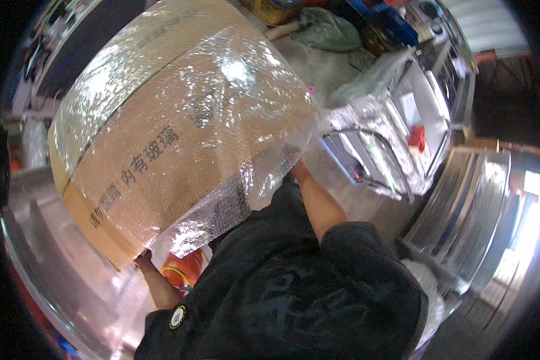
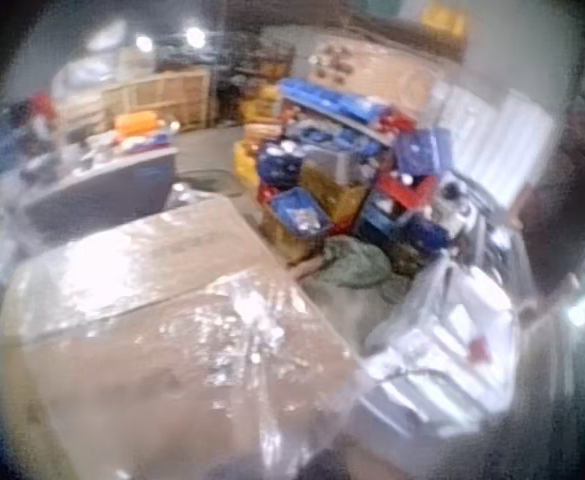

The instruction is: The person places a cardboard box on a metal table, seals it with clear packing tape using a handheld dispenser, then wraps the box in bubble wrap and secures it with additional tape. The person rotates the package to cover all sides and edges.

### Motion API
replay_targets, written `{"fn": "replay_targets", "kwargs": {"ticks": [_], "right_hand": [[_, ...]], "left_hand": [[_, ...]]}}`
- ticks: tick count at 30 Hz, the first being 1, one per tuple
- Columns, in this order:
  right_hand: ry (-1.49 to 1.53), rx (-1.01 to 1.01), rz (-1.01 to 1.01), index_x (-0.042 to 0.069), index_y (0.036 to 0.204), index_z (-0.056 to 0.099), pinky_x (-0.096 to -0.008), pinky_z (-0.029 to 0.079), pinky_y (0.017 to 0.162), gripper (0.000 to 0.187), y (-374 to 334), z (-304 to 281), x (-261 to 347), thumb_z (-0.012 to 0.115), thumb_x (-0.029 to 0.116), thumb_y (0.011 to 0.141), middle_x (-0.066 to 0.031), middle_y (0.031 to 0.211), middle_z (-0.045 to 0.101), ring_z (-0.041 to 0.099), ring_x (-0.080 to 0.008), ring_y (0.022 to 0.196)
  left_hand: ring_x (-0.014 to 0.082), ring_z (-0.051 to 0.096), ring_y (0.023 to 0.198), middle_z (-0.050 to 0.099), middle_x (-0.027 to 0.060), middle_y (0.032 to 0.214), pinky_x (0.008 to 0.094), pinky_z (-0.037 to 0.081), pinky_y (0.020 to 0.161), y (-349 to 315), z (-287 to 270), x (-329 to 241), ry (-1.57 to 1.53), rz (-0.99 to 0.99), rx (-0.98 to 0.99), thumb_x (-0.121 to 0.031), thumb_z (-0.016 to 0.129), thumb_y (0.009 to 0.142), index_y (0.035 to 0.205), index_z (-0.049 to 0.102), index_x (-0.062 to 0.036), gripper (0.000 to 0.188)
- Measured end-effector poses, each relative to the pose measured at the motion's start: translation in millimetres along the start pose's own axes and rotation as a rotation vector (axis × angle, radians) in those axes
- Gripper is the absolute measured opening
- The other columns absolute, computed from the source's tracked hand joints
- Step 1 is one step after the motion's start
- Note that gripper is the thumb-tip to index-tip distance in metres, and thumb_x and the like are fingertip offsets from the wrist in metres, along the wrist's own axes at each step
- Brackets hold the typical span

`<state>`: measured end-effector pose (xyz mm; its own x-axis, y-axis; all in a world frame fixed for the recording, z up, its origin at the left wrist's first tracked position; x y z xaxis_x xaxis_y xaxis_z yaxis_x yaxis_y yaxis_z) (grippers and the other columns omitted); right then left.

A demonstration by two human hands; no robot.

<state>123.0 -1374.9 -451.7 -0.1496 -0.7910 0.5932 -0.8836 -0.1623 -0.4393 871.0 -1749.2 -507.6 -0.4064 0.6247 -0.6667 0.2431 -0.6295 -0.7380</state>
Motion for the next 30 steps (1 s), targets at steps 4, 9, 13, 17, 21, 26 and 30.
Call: {"fn": "replay_targets", "kwargs": {"ticks": [4,9,13,17,21,26,30], "right_hand": [[0.053,-0.050,0.065,0.009,0.154,0.043,-0.0447,0.046,0.109,0.077,-3.2,2.1,-1.1,0.072,0.017,0.082,-0.0192,0.146,0.054,0.054,-0.0330,0.131],[0.107,-0.092,0.086,0.009,0.155,0.041,-0.0447,0.048,0.107,0.084,-12.9,11.3,7.4,0.074,0.011,0.078,-0.0200,0.144,0.054,0.056,-0.0330,0.129],[0.175,-0.180,0.103,0.009,0.156,0.039,-0.0447,0.049,0.105,0.089,-29.7,-10.4,10.8,0.077,0.006,0.075,-0.0206,0.143,0.054,0.057,-0.0330,0.126],[0.216,-0.535,-0.044,0.009,0.156,0.037,-0.0447,0.051,0.103,0.095,-28.5,-91.9,46.3,0.079,0.002,0.072,-0.0213,0.142,0.055,0.058,-0.0330,0.124],[-0.017,-0.493,-0.721,0.008,0.157,0.036,-0.0417,0.053,0.100,0.099,-18.6,-164.9,131.1,0.080,-0.002,0.069,-0.0214,0.136,0.059,0.062,-0.0339,0.120],[-0.145,-0.182,-0.573,0.005,0.114,0.069,-0.0447,0.049,0.097,0.031,-13.1,-177.6,127.4,0.070,0.011,0.083,-0.0161,0.121,0.066,0.065,-0.0328,0.108],[-0.277,-0.535,-1.060,0.004,0.093,0.062,-0.0462,0.050,0.097,0.012,-50.0,-187.6,134.8,0.067,0.008,0.084,-0.0204,0.126,0.063,0.061,-0.0385,0.118]], "left_hand": [[0.0253,0.051,0.133,0.053,0.0089,0.146,0.0490,0.045,0.105,-7.8,-2.9,11.6,0.038,-0.079,-0.012,-0.066,0.049,0.095,0.144,0.051,-0.0150,0.071],[0.0259,0.049,0.134,0.051,0.0089,0.147,0.0515,0.044,0.105,-4.2,-24.1,15.4,0.029,-0.113,0.010,-0.071,0.049,0.093,0.145,0.050,-0.0154,0.076],[0.0263,0.048,0.135,0.050,0.0090,0.148,0.0535,0.043,0.105,0.1,-37.4,14.8,0.037,-0.174,0.089,-0.075,0.049,0.091,0.146,0.049,-0.0158,0.081],[0.0311,0.045,0.138,0.045,0.0085,0.152,0.0578,0.040,0.106,-16.6,-57.5,20.4,0.234,-0.170,0.043,-0.081,0.047,0.088,0.149,0.045,-0.0171,0.088],[0.0360,0.050,0.135,0.048,0.0156,0.153,0.0553,0.048,0.097,-80.9,-39.3,54.0,0.171,-0.286,0.113,-0.088,0.035,0.090,0.155,0.042,-0.0129,0.099],[0.0378,0.059,0.123,0.056,0.0230,0.143,0.0512,0.053,0.095,-219.0,64.6,88.6,0.170,-0.392,0.621,-0.092,0.034,0.087,0.153,0.042,-0.0034,0.111],[0.0291,0.065,0.112,0.063,0.0171,0.136,0.0437,0.056,0.087,-294.8,130.2,92.0,0.307,-0.169,0.837,-0.073,0.046,0.099,0.147,0.051,-0.0033,0.085]]}}
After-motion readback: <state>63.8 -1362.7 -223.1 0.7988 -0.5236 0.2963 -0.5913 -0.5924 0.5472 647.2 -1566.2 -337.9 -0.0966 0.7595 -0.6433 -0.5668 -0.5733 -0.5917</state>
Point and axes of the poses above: each hand's wrist, its own y-axis towards the middle knuckle, its own z-axis out of the palm, x = y × z, the point moved 8 cm from there along y, towards the middle knuckle
